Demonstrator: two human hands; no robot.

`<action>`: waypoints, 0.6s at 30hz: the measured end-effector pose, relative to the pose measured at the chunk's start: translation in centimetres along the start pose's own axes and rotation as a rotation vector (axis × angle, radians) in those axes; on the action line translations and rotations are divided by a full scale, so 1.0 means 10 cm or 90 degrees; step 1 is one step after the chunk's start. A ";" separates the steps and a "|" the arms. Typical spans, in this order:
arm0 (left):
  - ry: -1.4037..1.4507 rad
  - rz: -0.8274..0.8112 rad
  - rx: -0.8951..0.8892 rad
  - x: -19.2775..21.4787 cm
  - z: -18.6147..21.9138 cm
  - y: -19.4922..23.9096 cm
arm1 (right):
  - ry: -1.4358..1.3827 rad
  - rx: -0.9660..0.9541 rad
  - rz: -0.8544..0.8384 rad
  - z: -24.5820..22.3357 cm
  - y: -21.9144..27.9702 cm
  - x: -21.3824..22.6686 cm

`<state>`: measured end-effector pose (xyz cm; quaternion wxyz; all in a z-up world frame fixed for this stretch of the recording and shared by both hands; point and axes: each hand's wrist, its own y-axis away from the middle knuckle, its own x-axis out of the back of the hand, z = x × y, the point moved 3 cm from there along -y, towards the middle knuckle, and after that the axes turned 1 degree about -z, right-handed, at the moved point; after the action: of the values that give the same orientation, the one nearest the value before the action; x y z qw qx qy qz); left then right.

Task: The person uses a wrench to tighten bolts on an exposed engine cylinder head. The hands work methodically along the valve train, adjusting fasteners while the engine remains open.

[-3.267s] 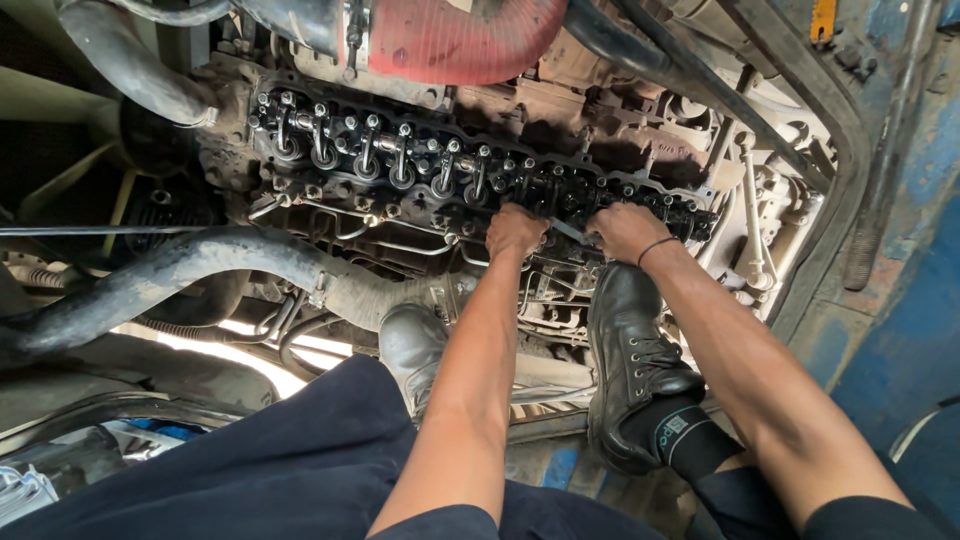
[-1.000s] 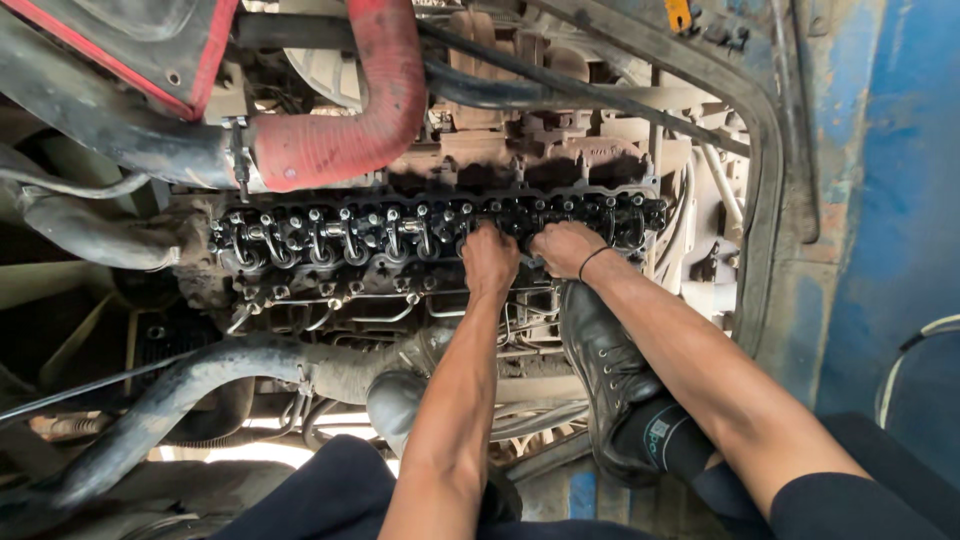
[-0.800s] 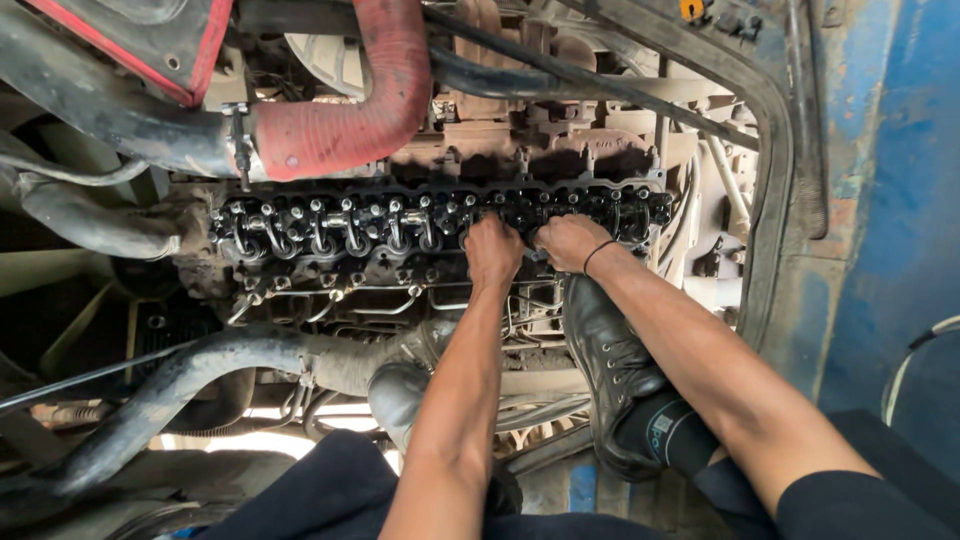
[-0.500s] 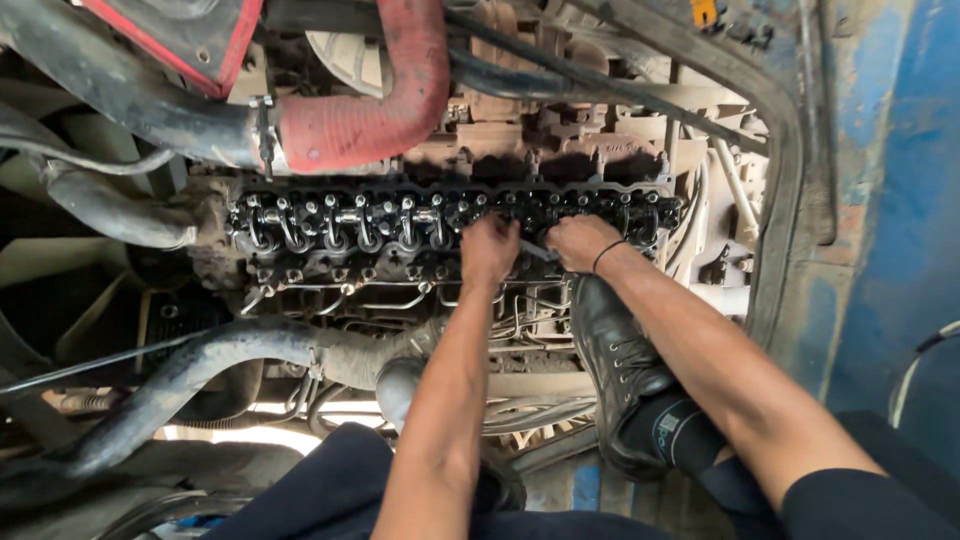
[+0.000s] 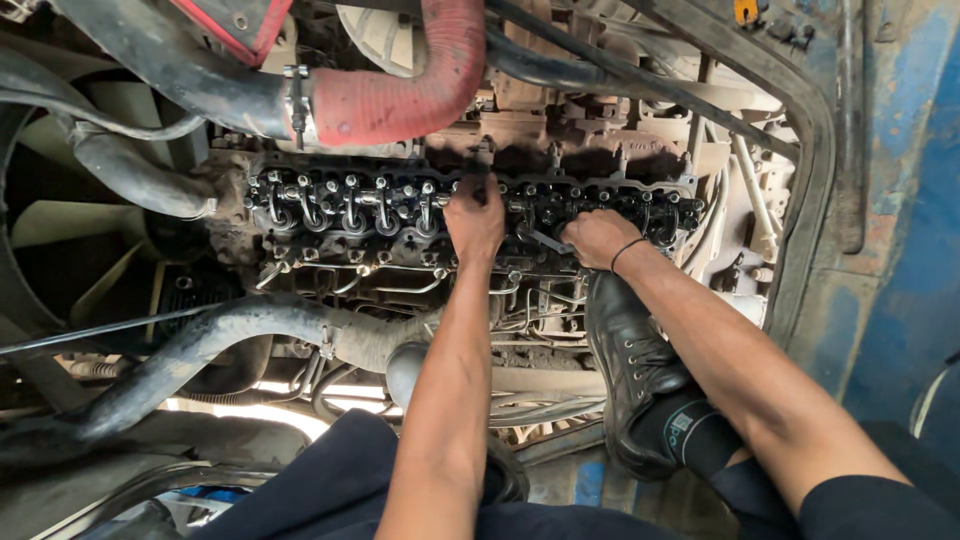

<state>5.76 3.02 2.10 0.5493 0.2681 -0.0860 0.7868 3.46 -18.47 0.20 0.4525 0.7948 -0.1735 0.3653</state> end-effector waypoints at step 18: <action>-0.037 0.048 0.032 0.19 -0.35 0.01 | 0.031 0.005 0.012 -0.01 0.00 -0.01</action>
<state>4.07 6.05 0.18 0.5093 0.3008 -0.0921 0.8010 3.39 -18.42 0.15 0.4503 0.7857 -0.1684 0.3892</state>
